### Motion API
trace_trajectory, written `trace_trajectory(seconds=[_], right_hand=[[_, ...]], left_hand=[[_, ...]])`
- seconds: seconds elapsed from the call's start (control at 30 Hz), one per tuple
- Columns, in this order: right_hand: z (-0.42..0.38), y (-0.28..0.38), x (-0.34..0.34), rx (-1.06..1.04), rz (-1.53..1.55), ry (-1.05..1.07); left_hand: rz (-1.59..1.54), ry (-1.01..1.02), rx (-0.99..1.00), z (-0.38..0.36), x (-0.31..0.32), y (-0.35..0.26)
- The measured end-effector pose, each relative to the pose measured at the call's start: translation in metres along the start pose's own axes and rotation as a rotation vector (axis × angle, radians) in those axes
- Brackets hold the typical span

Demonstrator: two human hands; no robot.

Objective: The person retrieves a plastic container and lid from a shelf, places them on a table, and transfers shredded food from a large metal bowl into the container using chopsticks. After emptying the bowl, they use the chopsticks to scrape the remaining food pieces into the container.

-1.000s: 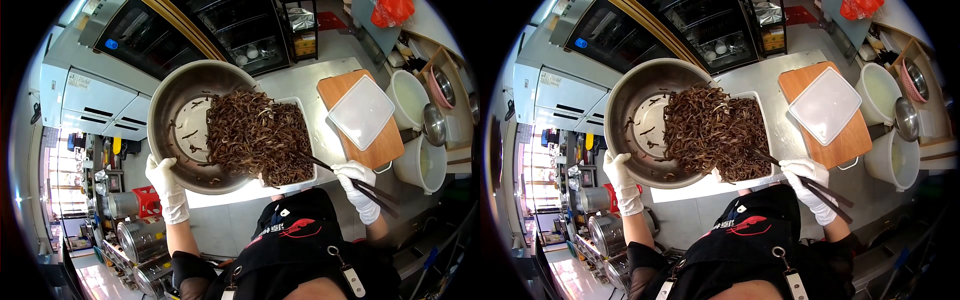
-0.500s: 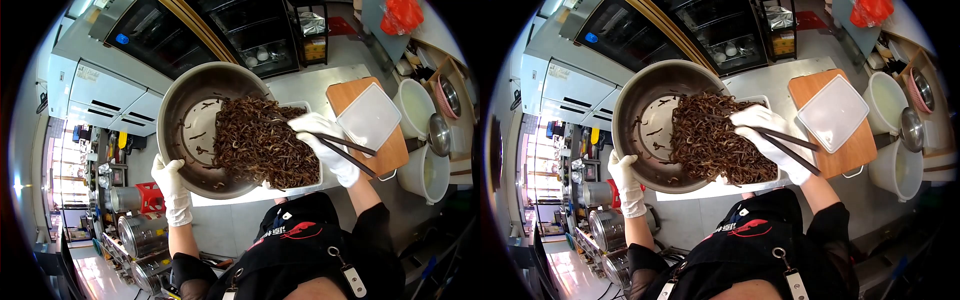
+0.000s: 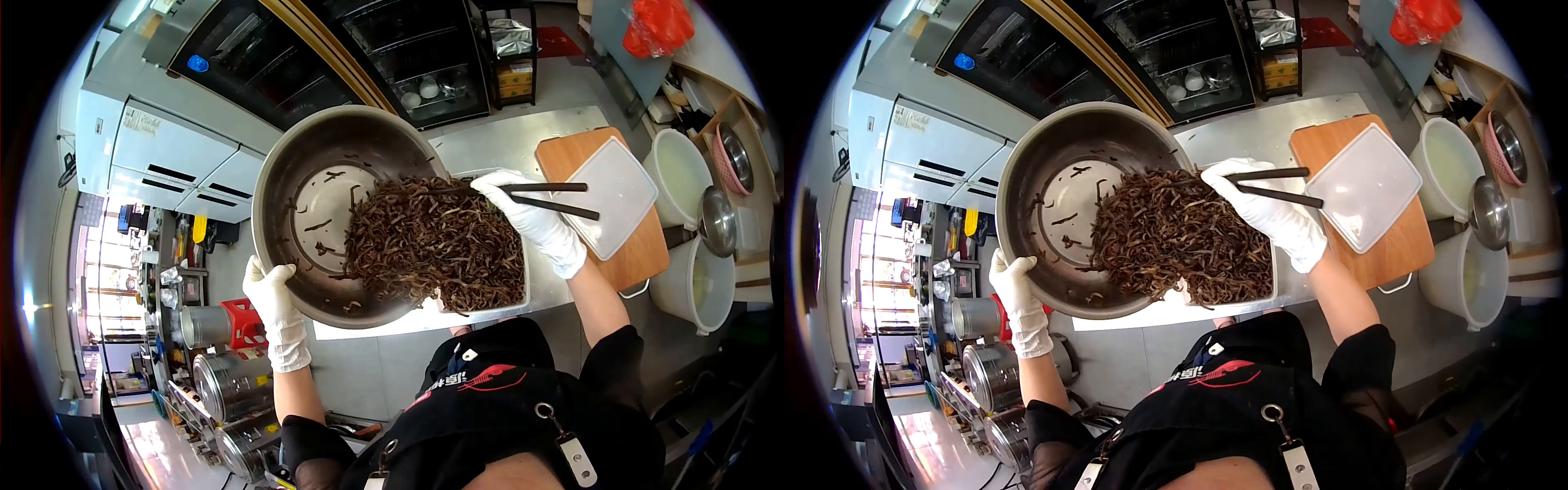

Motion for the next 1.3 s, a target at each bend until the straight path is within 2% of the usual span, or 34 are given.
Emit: trace_trajectory(seconds=[0.07, 0.2, 0.33, 0.43, 0.53, 0.6, 0.63, 0.8, 0.87, 1.0, 1.07, 1.17, 1.3], right_hand=[[-0.010, 0.015, -0.009, 0.069, 0.074, -0.037], [-0.042, 0.013, -0.027, -0.050, 0.014, -0.110], [-0.079, 0.018, -0.043, -0.047, -0.103, -0.185], [-0.091, 0.022, -0.052, 0.041, 0.005, -0.195], [-0.088, 0.041, -0.058, -0.050, 0.030, -0.245], [-0.075, 0.059, -0.047, -0.197, -0.032, -0.212], [-0.068, 0.059, -0.039, -0.188, 0.115, -0.162], [-0.041, 0.032, 0.010, -0.050, 0.043, 0.117], [-0.042, 0.018, 0.018, -0.100, 0.017, 0.161], [-0.047, 0.023, 0.014, -0.221, -0.111, 0.095], [-0.050, 0.035, 0.006, -0.144, -0.121, 0.082], [-0.058, 0.030, -0.002, -0.175, -0.081, -0.029], [-0.069, 0.032, -0.016, -0.112, -0.109, -0.049]], left_hand=[[0.001, 0.000, -0.002, -0.001, 0.002, -0.003], [0.007, -0.004, -0.023, -0.003, 0.004, -0.008], [0.020, 0.008, -0.007, -0.001, 0.000, -0.004], [0.017, 0.032, -0.001, -0.004, 0.001, -0.006], [0.005, 0.050, 0.000, -0.004, 0.000, -0.007], [-0.002, 0.069, 0.004, -0.004, 0.000, -0.007], [-0.002, 0.073, 0.007, -0.005, 0.000, -0.008], [0.023, 0.073, 0.008, -0.012, 0.004, -0.016], [0.015, 0.074, 0.023, -0.010, 0.001, -0.011], [0.013, 0.026, 0.027, -0.012, 0.006, -0.013], [0.022, 0.020, 0.029, -0.009, 0.003, -0.009], [0.030, 0.006, 0.029, -0.010, 0.005, -0.011], [0.027, 0.017, 0.038, -0.007, 0.004, -0.008]])
Point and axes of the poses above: each hand's wrist, its own z-axis towards the middle knuckle, its own x-axis out of the palm, y = z × x, the point moved 1 cm from there along z, towards the middle knuckle, and after that the axes turned 5 degrees about -x, right-handed, at the moved point
